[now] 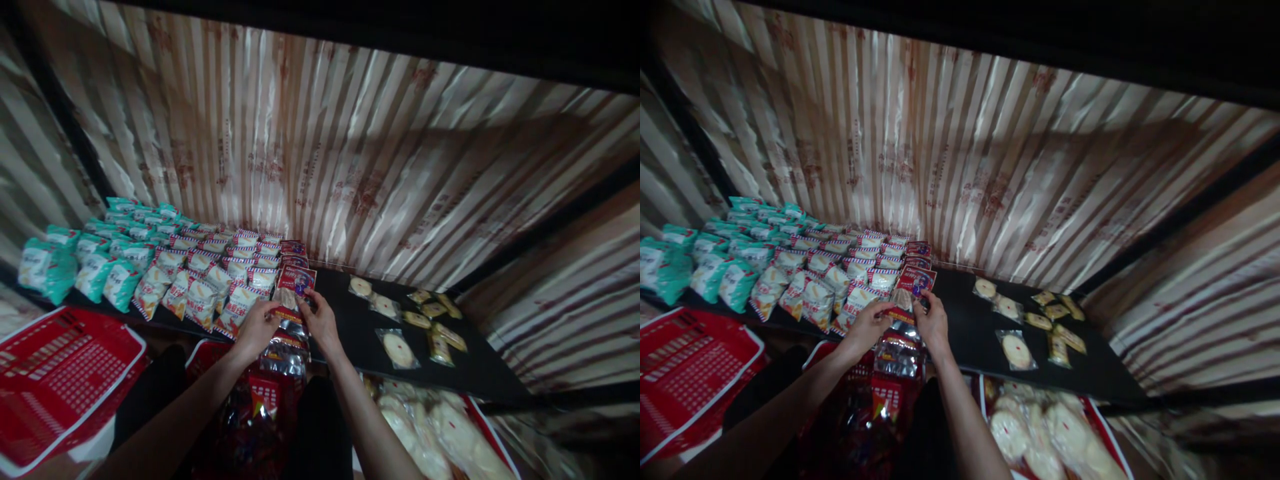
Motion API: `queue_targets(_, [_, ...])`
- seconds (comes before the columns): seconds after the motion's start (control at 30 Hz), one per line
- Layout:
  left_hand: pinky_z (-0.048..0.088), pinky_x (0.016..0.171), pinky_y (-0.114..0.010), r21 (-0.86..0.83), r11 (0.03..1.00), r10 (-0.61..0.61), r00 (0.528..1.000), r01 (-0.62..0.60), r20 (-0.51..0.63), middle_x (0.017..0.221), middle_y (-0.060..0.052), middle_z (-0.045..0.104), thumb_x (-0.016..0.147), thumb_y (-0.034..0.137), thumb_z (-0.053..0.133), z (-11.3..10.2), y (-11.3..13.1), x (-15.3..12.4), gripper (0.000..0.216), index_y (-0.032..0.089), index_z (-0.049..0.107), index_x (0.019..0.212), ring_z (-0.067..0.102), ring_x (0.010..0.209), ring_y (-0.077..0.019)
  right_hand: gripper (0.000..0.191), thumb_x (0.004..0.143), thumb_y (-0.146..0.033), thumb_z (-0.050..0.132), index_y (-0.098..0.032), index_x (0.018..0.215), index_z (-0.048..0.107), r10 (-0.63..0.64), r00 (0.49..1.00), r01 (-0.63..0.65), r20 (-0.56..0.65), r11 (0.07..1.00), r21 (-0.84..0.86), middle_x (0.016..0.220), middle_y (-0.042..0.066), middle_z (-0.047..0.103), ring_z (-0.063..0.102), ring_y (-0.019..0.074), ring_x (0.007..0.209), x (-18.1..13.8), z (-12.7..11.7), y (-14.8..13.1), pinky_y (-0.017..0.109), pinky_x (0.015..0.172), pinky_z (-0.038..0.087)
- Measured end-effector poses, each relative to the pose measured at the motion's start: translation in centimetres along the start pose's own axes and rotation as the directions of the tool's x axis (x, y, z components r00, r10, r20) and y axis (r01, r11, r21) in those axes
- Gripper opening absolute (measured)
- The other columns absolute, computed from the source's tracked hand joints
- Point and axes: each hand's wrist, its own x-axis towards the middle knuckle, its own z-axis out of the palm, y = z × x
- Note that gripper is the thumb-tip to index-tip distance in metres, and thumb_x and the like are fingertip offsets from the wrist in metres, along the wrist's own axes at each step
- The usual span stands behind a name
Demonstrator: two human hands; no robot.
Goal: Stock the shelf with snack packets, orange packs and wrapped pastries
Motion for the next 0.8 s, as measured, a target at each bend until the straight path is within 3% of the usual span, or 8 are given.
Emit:
queue_targets(0.13, [0.047, 0.09, -0.034, 0.178, 0.978, 0.114, 0.993, -0.106, -0.035, 0.103, -0.006, 0.061, 0.07, 0.009, 0.051, 0.4, -0.9, -0.4, 0.03, 0.018, 0.064, 0.096, 0.057, 0.1, -0.0172, 0.036, 0.076, -0.036, 0.053, -0.014, 0.103, 0.064, -0.058, 0.998, 0.052, -0.039, 0.989, -0.136, 0.104, 0.011, 0.062, 0.058, 0.0215, 0.097, -0.7, 0.2, 0.1, 0.033, 0.084, 0.047])
queue_targets(0.4, [0.049, 0.086, -0.033, 0.193, 0.97, 0.157, 0.987, -0.149, -0.024, 0.106, -0.008, 0.055, 0.073, 0.011, 0.048, 1.1, -1.5, -1.2, 0.03, 0.018, 0.059, 0.101, 0.055, 0.099, -0.0165, 0.034, 0.078, -0.029, 0.049, -0.016, 0.105, 0.065, -0.102, 0.994, 0.079, -0.047, 0.928, -0.363, 0.112, 0.011, 0.059, 0.053, 0.0233, 0.104, -1.5, 0.3, -0.4, 0.037, 0.091, 0.043])
queue_targets(0.8, [0.04, 0.096, -0.039, 0.431, 0.886, 0.21, 0.977, -0.173, -0.041, 0.108, -0.008, 0.058, 0.073, 0.013, 0.049, 1.2, -0.7, -2.1, 0.033, 0.018, 0.058, 0.105, 0.051, 0.105, -0.0206, 0.039, 0.081, -0.031, 0.048, -0.013, 0.112, 0.062, -0.124, 0.992, 0.113, -0.004, 0.912, -0.393, 0.129, 0.015, 0.049, 0.046, 0.0252, 0.118, -1.8, 0.6, 0.5, 0.038, 0.097, 0.039])
